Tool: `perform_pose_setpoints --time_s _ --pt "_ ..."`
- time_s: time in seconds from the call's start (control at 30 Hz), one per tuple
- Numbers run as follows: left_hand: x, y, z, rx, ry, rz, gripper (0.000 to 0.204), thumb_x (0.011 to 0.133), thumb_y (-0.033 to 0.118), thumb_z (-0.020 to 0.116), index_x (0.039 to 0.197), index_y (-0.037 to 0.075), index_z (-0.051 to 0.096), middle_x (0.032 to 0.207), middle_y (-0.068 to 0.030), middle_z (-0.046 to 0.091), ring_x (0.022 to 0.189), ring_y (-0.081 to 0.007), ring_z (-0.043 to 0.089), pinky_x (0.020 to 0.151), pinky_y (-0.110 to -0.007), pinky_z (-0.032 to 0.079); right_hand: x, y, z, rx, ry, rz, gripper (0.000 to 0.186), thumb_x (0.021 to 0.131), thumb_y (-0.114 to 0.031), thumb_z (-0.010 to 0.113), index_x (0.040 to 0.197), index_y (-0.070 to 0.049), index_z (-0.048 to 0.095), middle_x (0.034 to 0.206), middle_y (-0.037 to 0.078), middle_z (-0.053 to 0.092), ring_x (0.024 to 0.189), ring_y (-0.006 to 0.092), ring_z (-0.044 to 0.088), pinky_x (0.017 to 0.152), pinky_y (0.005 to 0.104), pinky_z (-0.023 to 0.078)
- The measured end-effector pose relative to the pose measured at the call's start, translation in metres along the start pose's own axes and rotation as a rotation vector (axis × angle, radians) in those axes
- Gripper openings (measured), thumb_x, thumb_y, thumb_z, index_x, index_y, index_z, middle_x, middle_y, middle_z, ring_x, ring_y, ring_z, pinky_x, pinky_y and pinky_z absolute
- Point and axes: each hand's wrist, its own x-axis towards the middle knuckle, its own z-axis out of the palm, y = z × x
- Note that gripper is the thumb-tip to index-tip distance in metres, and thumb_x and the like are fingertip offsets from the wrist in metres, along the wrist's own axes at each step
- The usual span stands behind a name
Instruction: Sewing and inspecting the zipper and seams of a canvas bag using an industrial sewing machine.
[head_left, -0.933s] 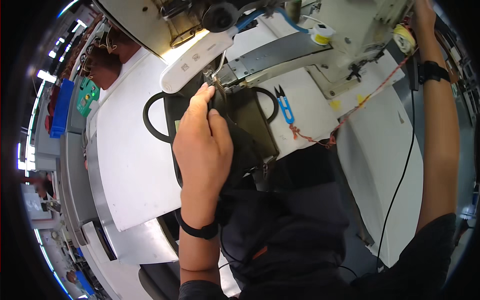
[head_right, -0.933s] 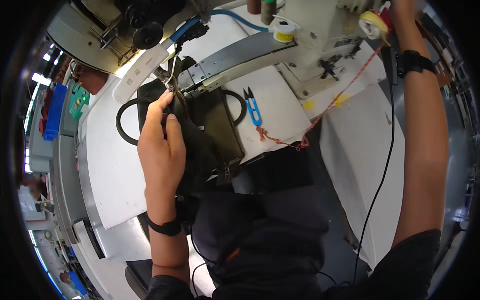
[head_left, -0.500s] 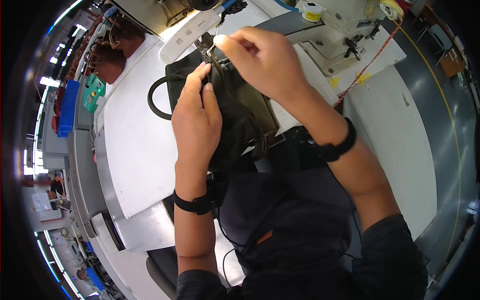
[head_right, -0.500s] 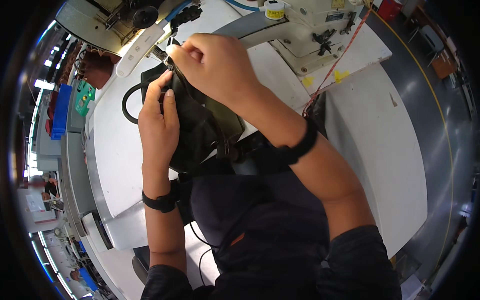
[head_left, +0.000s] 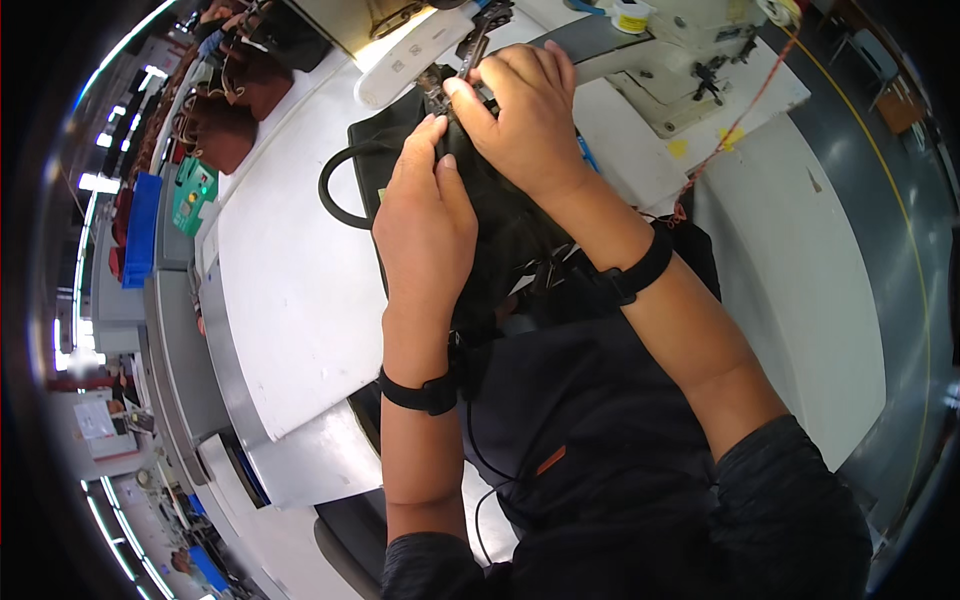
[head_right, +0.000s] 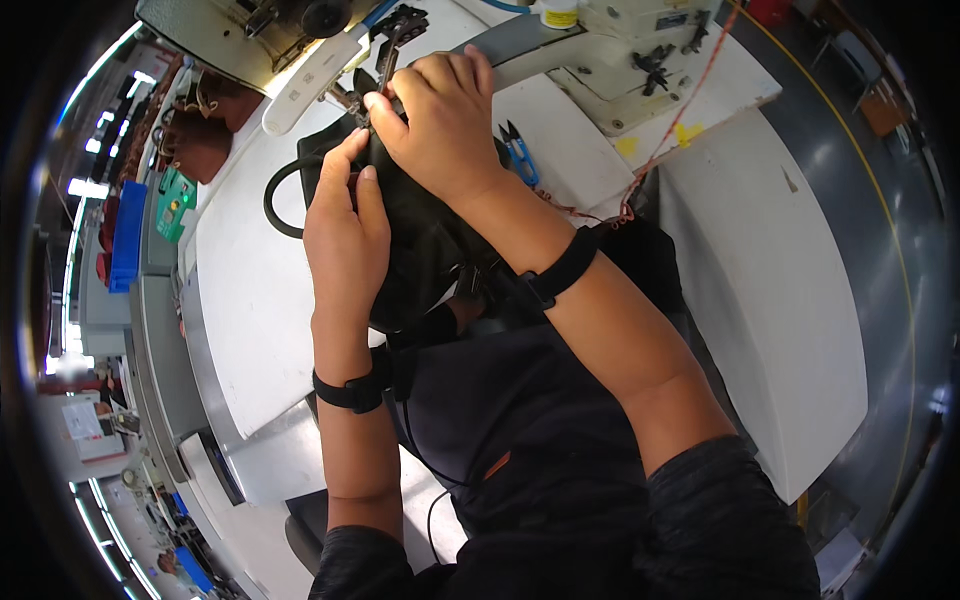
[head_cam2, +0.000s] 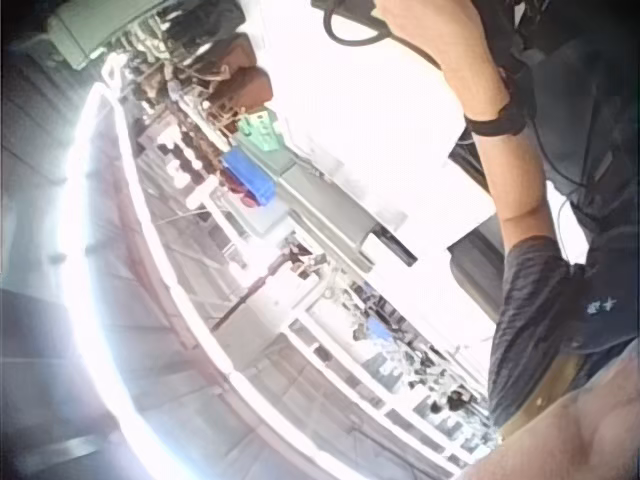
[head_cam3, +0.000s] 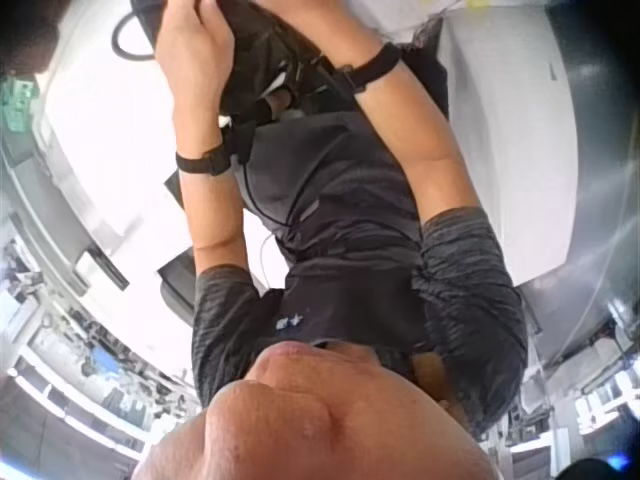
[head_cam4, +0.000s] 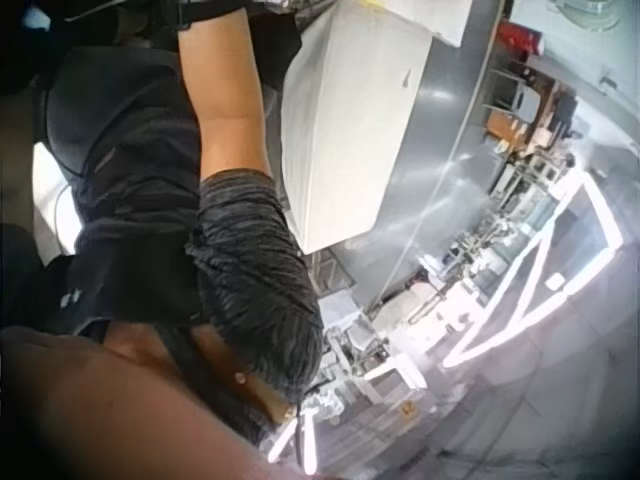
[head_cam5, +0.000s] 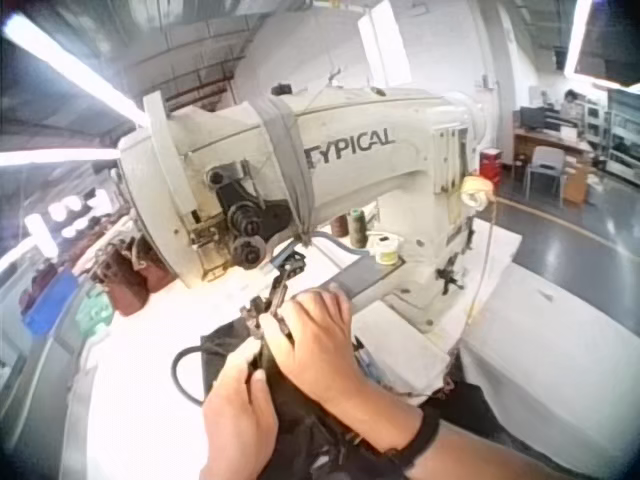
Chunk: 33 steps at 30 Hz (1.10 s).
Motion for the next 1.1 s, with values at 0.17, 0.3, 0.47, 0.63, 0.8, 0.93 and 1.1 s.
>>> perform_pose_setpoints --time_s 0.17,0.3,0.47,0.63,0.8,0.93,1.1 --pt "0.001 -0.001 -0.004 -0.043 -0.055 0.000 0.035 0.105 0.007 0.052 0.139 0.005 0.059 0.134 -0.0198 0.069 0.118 -0.0389 0.069 0.098 -0.044 0.055 -0.044 -0.014 -0.063 0.416 -0.165 0.402 0.022 0.104 -0.023 0.065 0.116 -0.007 0.074 0.111 0.007 0.074 0.106 0.0202 0.068 0.090 0.0330 0.054" --pt "0.005 -0.001 -0.019 -0.124 -0.226 -0.080 0.037 0.106 0.007 0.052 0.142 0.004 0.058 0.122 -0.0214 0.072 0.111 -0.0336 0.071 0.096 -0.040 0.053 -0.059 -0.011 -0.081 0.875 -0.719 1.198 0.030 0.106 -0.032 0.064 0.114 -0.006 0.076 0.102 0.001 0.074 0.093 0.0115 0.068 0.079 0.0228 0.050" --pt "0.003 0.004 -0.023 -0.005 -0.142 0.085 0.039 0.101 0.003 0.059 0.141 0.001 0.059 0.130 -0.0194 0.067 0.114 -0.0318 0.068 0.101 -0.040 0.052 -0.064 -0.029 -0.096 1.107 -0.718 1.179 0.029 0.103 -0.032 0.070 0.099 -0.004 0.075 0.083 -0.003 0.066 0.076 0.0054 0.058 0.072 0.0229 0.048" --pt "-0.032 0.010 -0.020 0.044 0.063 0.239 0.036 0.093 0.000 0.070 0.128 0.001 0.064 0.130 -0.0178 0.068 0.116 -0.0336 0.067 0.103 -0.041 0.051 -0.078 -0.051 -0.109 1.165 -0.467 1.065 0.022 0.101 -0.024 0.074 0.100 -0.001 0.075 0.085 -0.003 0.067 0.077 0.0047 0.059 0.072 0.0219 0.049" --pt "-0.073 0.012 -0.012 0.107 0.013 0.322 0.054 0.082 0.010 0.083 0.131 0.005 0.061 0.135 -0.0141 0.067 0.127 -0.0345 0.062 0.114 -0.050 0.039 -0.080 -0.052 -0.110 1.177 -0.357 1.135 0.025 0.101 -0.024 0.075 0.107 0.000 0.077 0.087 -0.002 0.069 0.079 0.0045 0.061 0.071 0.0212 0.049" --pt "-0.084 0.015 0.009 0.084 0.101 0.264 0.060 0.080 0.009 0.085 0.133 0.005 0.058 0.139 -0.0170 0.061 0.128 -0.0367 0.058 0.112 -0.049 0.041 -0.080 -0.050 -0.113 0.973 -0.410 0.994 0.024 0.100 -0.022 0.076 0.105 0.001 0.078 0.083 0.000 0.069 0.077 0.0051 0.061 0.069 0.0216 0.049" --pt "-0.082 0.018 0.022 0.068 0.208 0.173 0.052 0.079 0.000 0.081 0.126 0.003 0.059 0.128 -0.0177 0.064 0.119 -0.0369 0.061 0.102 -0.046 0.048 -0.082 -0.053 -0.109 1.163 -0.355 1.099 0.022 0.100 -0.018 0.074 0.102 0.003 0.078 0.081 0.001 0.069 0.074 0.0070 0.060 0.068 0.0230 0.047"
